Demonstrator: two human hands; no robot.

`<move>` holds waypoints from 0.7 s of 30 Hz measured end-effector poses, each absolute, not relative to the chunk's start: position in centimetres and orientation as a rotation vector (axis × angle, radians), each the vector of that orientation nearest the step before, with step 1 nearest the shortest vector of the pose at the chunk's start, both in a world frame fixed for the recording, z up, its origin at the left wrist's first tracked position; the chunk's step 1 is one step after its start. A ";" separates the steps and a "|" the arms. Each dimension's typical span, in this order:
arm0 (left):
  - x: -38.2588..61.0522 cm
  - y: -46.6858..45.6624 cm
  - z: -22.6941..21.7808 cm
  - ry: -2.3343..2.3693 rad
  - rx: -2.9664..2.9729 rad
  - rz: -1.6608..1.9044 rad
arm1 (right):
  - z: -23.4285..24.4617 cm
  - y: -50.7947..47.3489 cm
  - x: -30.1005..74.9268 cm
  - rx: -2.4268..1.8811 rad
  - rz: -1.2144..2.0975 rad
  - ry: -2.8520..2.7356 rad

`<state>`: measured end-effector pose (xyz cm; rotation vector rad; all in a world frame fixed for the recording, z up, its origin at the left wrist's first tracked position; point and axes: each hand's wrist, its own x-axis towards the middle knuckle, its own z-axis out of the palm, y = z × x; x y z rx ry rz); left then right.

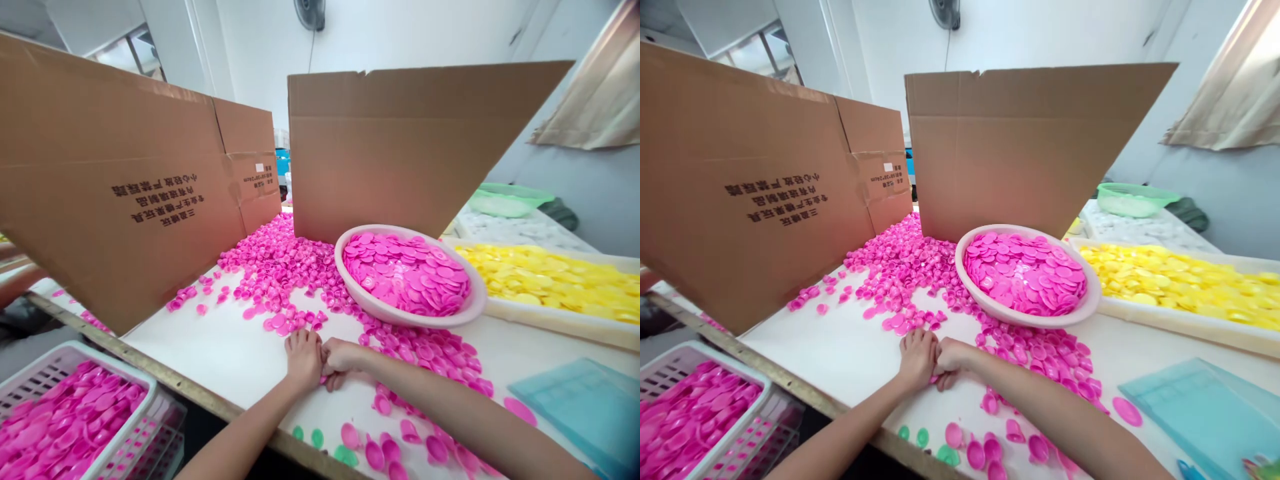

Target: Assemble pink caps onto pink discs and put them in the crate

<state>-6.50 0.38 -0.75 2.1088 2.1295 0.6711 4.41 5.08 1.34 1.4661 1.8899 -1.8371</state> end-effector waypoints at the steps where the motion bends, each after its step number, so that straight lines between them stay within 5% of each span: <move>1: -6.5 0.4 -0.9 2.127 2.109 0.687 | 1.1 4.9 4.4 1.492 -1.848 1.913; 12: -5.9 -0.2 -0.2 2.065 2.190 0.556 | -0.7 3.0 5.5 1.504 -2.022 2.234; 21: -18.1 -5.9 3.6 2.504 1.928 0.649 | 3.3 2.0 6.4 1.335 -1.241 3.015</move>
